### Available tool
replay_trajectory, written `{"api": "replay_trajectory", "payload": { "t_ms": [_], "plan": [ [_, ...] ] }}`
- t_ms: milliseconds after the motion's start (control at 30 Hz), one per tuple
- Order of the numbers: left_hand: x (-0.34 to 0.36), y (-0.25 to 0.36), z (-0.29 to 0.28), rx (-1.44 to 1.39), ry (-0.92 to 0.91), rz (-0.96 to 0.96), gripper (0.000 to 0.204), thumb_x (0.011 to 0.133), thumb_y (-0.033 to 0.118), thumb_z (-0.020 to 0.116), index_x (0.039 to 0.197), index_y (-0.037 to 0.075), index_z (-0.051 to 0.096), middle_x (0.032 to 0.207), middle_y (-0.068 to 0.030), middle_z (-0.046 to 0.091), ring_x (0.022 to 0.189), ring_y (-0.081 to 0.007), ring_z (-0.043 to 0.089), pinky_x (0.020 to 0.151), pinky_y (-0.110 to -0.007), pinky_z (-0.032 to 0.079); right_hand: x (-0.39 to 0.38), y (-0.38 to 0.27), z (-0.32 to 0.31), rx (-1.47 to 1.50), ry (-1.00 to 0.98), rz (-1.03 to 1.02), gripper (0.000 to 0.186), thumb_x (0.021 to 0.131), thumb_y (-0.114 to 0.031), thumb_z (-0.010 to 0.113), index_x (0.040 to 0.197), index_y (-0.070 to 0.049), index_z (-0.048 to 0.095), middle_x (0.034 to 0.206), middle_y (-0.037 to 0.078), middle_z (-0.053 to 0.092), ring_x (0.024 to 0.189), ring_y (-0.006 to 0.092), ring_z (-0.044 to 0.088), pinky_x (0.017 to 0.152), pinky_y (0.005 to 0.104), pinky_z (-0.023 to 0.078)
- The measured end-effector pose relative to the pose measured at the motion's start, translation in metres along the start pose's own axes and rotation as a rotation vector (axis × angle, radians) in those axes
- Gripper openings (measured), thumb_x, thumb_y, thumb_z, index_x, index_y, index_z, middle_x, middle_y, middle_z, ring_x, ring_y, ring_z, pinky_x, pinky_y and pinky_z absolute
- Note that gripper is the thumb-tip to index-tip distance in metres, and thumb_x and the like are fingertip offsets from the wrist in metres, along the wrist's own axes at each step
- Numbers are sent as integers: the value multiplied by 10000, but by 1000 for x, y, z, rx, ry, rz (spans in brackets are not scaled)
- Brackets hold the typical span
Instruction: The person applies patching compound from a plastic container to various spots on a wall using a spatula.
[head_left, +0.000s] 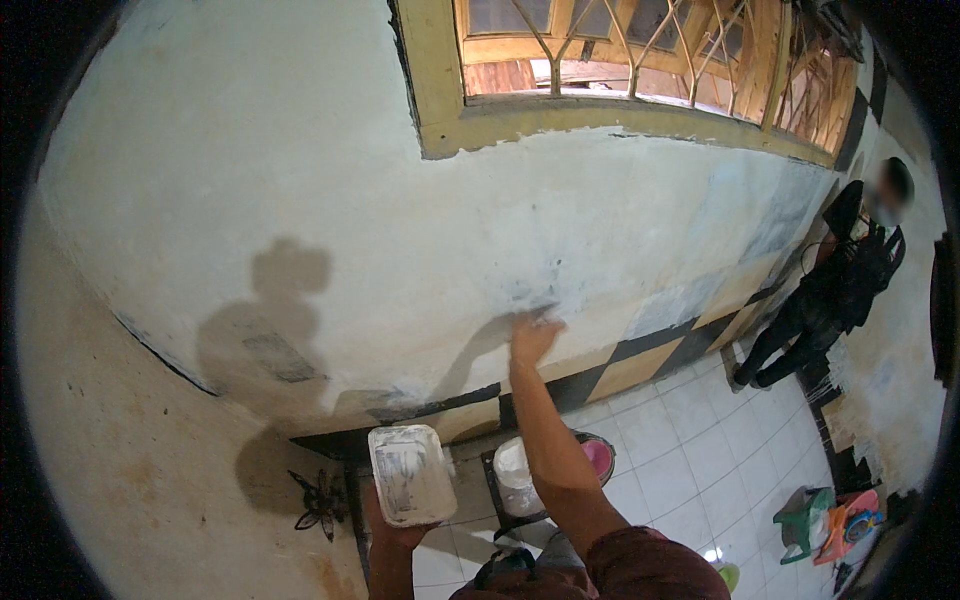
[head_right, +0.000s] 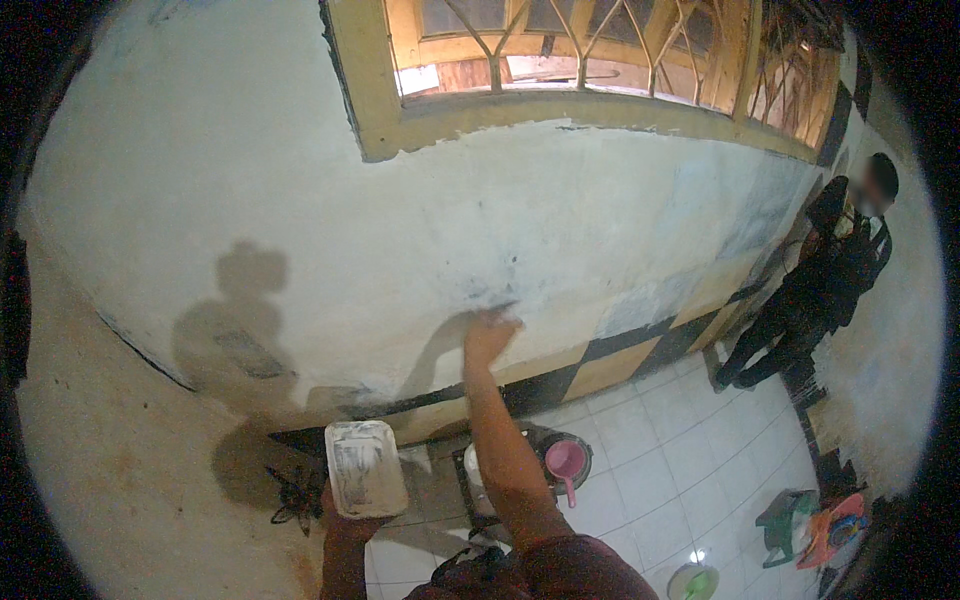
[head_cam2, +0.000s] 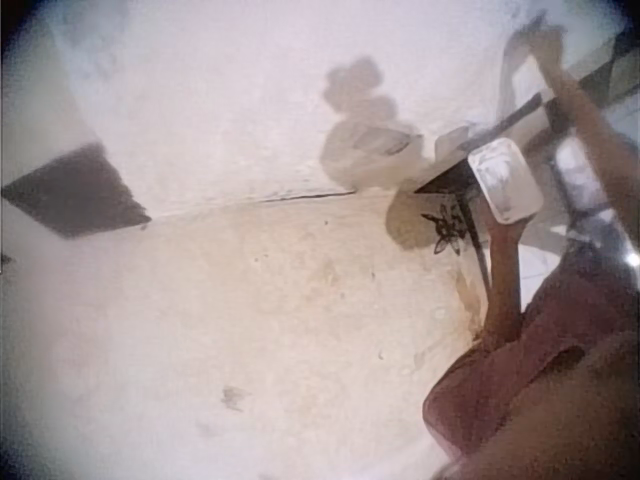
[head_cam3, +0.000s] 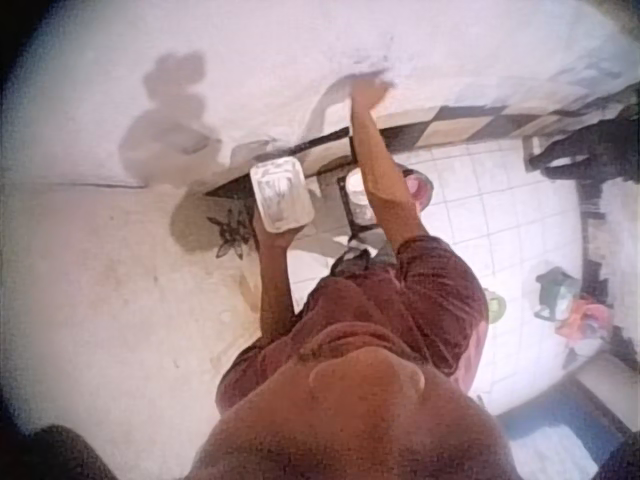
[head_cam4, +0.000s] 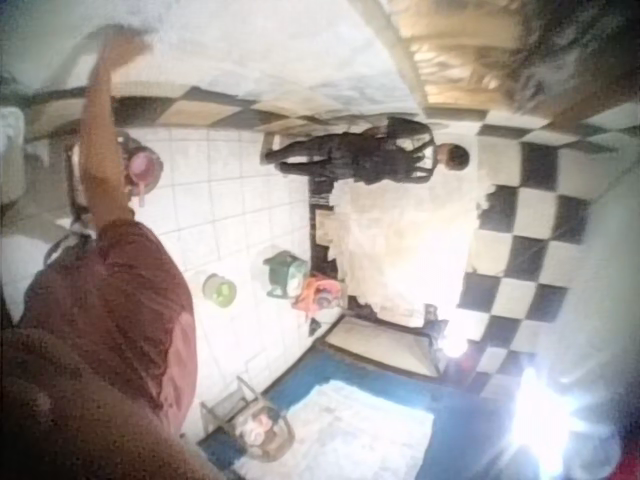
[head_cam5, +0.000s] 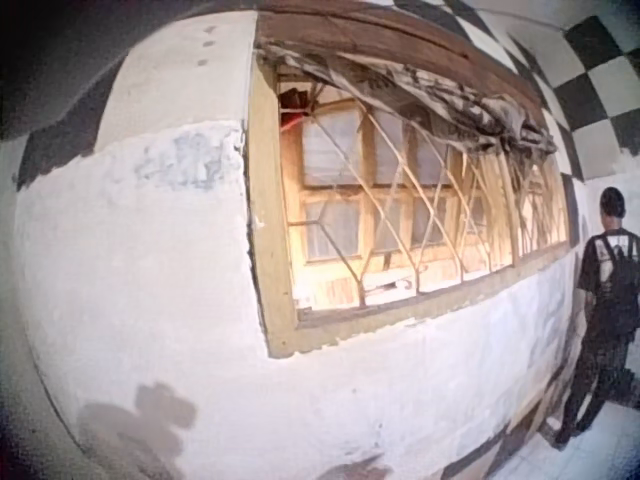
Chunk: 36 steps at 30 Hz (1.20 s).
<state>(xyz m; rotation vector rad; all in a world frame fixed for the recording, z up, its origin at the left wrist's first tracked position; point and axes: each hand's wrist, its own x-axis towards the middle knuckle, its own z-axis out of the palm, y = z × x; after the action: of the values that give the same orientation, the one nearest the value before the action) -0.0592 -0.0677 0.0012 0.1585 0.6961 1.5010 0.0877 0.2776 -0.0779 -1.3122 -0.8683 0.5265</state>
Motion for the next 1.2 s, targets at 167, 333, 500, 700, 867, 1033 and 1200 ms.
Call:
{"api": "replay_trajectory", "payload": {
  "t_ms": [167, 333, 500, 700, 867, 1033, 1200],
  "plan": [
    [-4, -4, -3, 233, 127, 178, 596, 915, 529, 355, 1322, 118, 499, 1213, -148, 588, 1033, -393, 620, 708, -612, 544, -63, -85, 39, -181, -250, -251, 366, 743, -121, 582, 1036, 74, 484, 951, 270, 559, 966, 413, 528, 940, 478, 378],
    [4, -1, -28, -202, 115, -27, 587, 915, 523, 336, 1314, 128, 508, 1193, -132, 594, 1014, -394, 620, 696, -602, 541, -100, -54, -36, 446, -482, 240, 201, 829, -64, 602, 965, -20, 461, 729, 64, 569, 589, 142, 554, 506, 299, 455],
    [7, -16, -6, 484, 54, 203, 573, 914, 518, 322, 1312, 152, 510, 1211, -117, 589, 1029, -394, 611, 727, -614, 529, -38, 20, -75, 648, -173, 368, 92, 886, -33, 565, 888, -16, 475, 688, 70, 575, 580, 155, 564, 499, 289, 476],
    [4, -17, -4, 423, 16, 149, 603, 906, 549, 339, 1340, 157, 483, 1250, -127, 567, 1058, -402, 597, 750, -624, 525, 15, 29, -73, 609, -315, 716, 101, 851, -88, 540, 930, -57, 485, 705, 68, 580, 647, 177, 594, 618, 341, 519],
    [9, -9, -24, -232, 49, -74, 608, 907, 561, 358, 1355, 165, 472, 1274, -133, 556, 1092, -395, 585, 770, -633, 518, 25, -14, -42, 716, -296, 703, 71, 850, -105, 547, 905, -98, 503, 711, 31, 554, 630, 161, 552, 639, 342, 493],
    [-2, -4, -14, -240, 143, -74, 593, 914, 537, 371, 1335, 137, 488, 1243, -140, 572, 1060, -391, 604, 746, -623, 527, 20, -52, -23, 700, -243, 516, 86, 831, -75, 587, 826, -71, 502, 727, 25, 526, 648, 127, 525, 609, 350, 462],
    [-11, -2, 13, 196, 56, 109, 794, 581, 303, 769, 1282, 73, 477, 1200, -115, 590, 1041, -276, 603, 836, -468, 527, -5, -87, -1, 334, -222, -4, 128, 783, -32, 570, 738, -63, 454, 637, 23, 478, 591, 134, 453, 535, 297, 389]
  ]
}}
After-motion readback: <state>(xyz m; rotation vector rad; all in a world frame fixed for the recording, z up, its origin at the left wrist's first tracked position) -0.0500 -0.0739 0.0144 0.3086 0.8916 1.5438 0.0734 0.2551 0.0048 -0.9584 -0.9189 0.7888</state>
